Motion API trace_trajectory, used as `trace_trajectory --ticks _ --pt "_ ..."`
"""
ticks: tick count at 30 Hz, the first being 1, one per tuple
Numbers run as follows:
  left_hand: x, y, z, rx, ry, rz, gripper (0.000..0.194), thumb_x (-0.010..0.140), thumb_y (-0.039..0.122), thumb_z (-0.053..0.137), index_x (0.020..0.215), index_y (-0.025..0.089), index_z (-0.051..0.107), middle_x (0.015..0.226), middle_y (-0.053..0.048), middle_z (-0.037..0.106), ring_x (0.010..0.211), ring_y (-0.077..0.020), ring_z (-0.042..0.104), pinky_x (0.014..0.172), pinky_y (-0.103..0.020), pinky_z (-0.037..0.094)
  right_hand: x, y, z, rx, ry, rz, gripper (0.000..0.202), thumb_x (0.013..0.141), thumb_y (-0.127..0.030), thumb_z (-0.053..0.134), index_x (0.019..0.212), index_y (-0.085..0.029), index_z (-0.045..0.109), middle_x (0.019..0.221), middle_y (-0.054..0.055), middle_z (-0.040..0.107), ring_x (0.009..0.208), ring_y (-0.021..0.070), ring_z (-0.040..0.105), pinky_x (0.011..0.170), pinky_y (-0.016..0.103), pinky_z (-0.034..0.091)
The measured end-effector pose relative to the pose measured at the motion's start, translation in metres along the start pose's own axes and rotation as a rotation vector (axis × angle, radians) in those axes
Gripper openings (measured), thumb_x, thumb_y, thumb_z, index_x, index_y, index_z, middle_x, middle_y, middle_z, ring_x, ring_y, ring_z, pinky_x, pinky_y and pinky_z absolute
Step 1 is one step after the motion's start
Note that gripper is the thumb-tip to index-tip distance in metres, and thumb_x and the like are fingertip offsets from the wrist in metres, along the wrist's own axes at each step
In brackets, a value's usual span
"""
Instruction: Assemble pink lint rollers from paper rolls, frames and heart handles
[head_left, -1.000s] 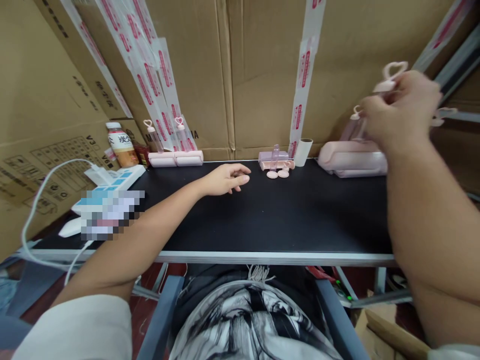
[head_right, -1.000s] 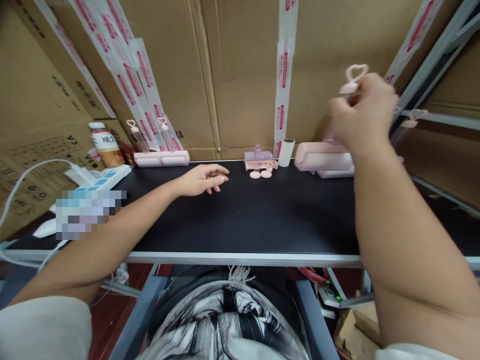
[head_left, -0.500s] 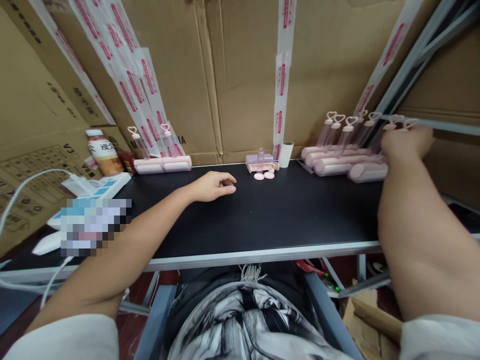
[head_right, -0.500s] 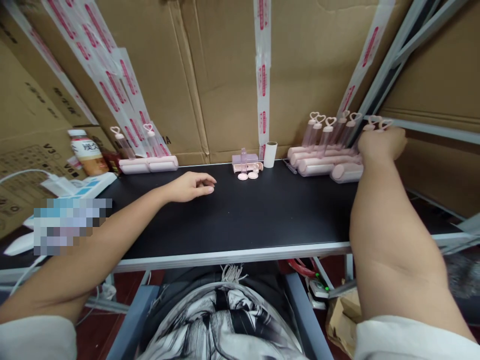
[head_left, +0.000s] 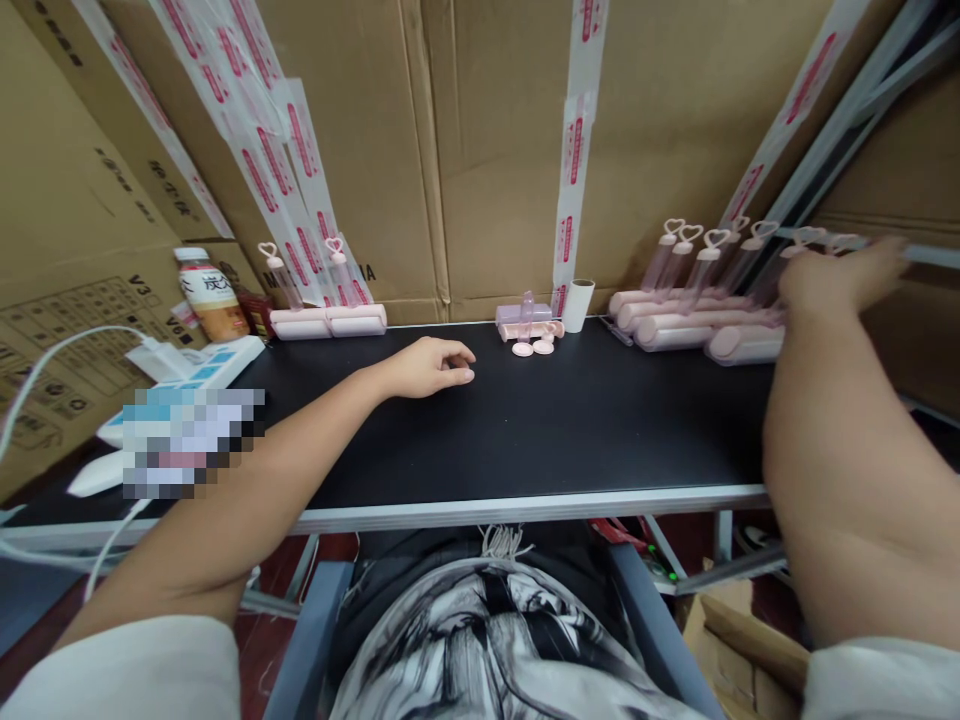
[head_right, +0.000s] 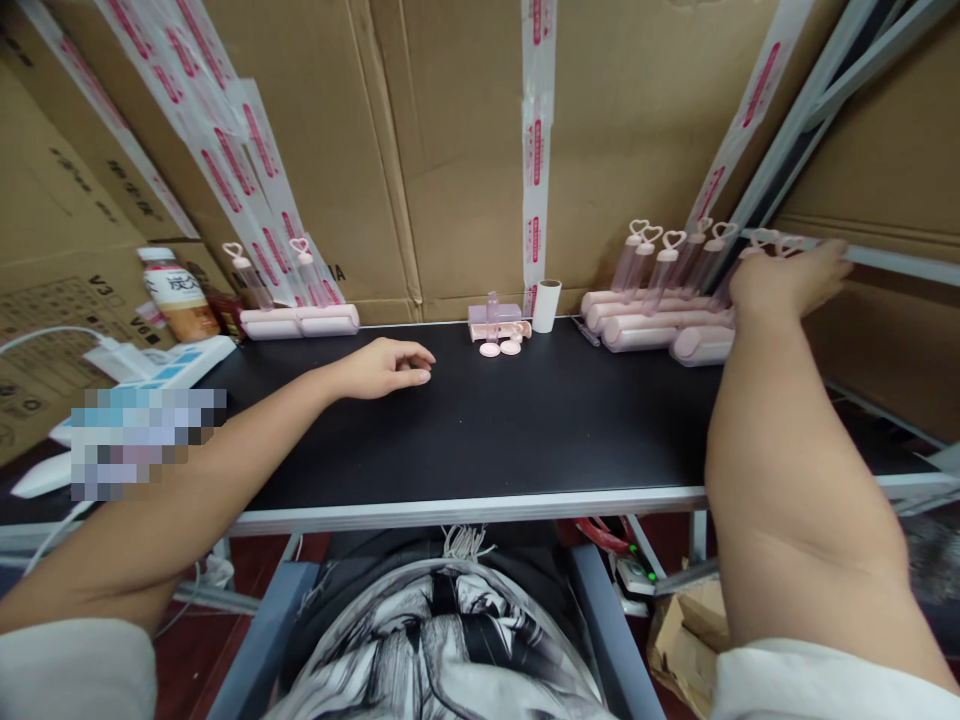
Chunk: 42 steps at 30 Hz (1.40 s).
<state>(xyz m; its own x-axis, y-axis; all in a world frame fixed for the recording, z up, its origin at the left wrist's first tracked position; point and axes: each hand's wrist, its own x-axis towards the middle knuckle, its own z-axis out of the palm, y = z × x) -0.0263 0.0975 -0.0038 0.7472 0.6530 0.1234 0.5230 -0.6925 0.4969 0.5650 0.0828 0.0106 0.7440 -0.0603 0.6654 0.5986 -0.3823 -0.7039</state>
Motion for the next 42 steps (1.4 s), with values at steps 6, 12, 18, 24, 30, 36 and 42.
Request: trace_trajectory --ticks 6,12,18,24,30,36,42 --pt "0.001 0.000 0.001 0.023 -0.010 -0.017 0.046 0.090 0.049 0.068 0.121 0.015 0.074 0.109 -0.008 0.080 0.092 -0.0183 0.073 0.084 -0.030 0.055 -0.044 -0.081 -0.048 0.243 -0.018 -0.244 0.039 0.083 0.005 0.058 0.118 -0.008 0.068 0.124 0.023 0.069 0.112 0.0281 0.067 0.095 0.048 0.047" --pt "0.002 -0.002 0.002 0.022 -0.021 -0.029 0.045 0.090 0.048 0.069 0.122 0.016 0.073 0.111 -0.008 0.080 0.091 -0.0175 0.073 0.084 -0.029 0.055 -0.173 -0.137 -0.065 0.391 -0.875 -0.847 0.022 0.089 -0.020 0.061 0.100 -0.018 0.080 0.095 0.008 0.080 0.088 0.0238 0.073 0.082 0.034 0.054" --pt "0.002 -0.005 0.005 0.063 -0.045 -0.005 0.046 0.091 0.050 0.068 0.123 0.017 0.073 0.111 -0.007 0.080 0.090 -0.0175 0.073 0.084 -0.029 0.054 -0.226 -0.138 -0.066 0.047 -1.312 -1.071 0.018 0.089 -0.030 0.066 0.091 -0.018 0.079 0.091 0.013 0.079 0.086 0.0276 0.071 0.074 0.034 0.047" --pt "0.003 -0.003 0.009 0.087 -0.030 0.034 0.045 0.091 0.051 0.067 0.120 0.017 0.074 0.110 -0.007 0.081 0.082 -0.0161 0.071 0.080 -0.029 0.053 -0.228 -0.139 -0.069 0.201 -1.426 -1.045 0.022 0.091 -0.032 0.063 0.073 -0.020 0.066 0.076 0.006 0.071 0.071 0.0198 0.062 0.069 0.032 0.044" --pt "0.007 0.013 0.027 -0.015 0.194 0.064 0.061 0.088 0.055 0.070 0.135 0.017 0.065 0.123 -0.012 0.079 0.075 -0.0149 0.070 0.075 -0.029 0.053 -0.268 -0.149 -0.099 0.896 -1.858 -0.303 0.045 0.085 -0.063 0.075 0.082 -0.021 0.059 0.065 -0.002 0.059 0.049 0.0108 0.047 0.046 0.025 0.035" --pt "0.006 0.025 0.034 -0.012 0.240 0.103 0.036 0.091 0.044 0.068 0.114 0.017 0.075 0.096 -0.003 0.080 0.067 -0.0124 0.066 0.070 -0.026 0.049 -0.294 -0.153 -0.115 1.049 -1.984 -0.116 0.050 0.078 -0.066 0.082 0.084 -0.021 0.062 0.075 0.001 0.067 0.058 0.0136 0.059 0.052 0.027 0.049" --pt "0.007 0.012 0.032 0.007 0.259 0.052 0.039 0.085 0.043 0.072 0.116 0.018 0.075 0.097 -0.002 0.081 0.069 -0.0126 0.065 0.074 -0.027 0.050 -0.249 -0.141 -0.071 0.614 -1.135 -0.803 0.018 0.095 -0.035 0.060 0.088 -0.022 0.071 0.091 0.011 0.072 0.087 0.0282 0.067 0.087 0.045 0.054"
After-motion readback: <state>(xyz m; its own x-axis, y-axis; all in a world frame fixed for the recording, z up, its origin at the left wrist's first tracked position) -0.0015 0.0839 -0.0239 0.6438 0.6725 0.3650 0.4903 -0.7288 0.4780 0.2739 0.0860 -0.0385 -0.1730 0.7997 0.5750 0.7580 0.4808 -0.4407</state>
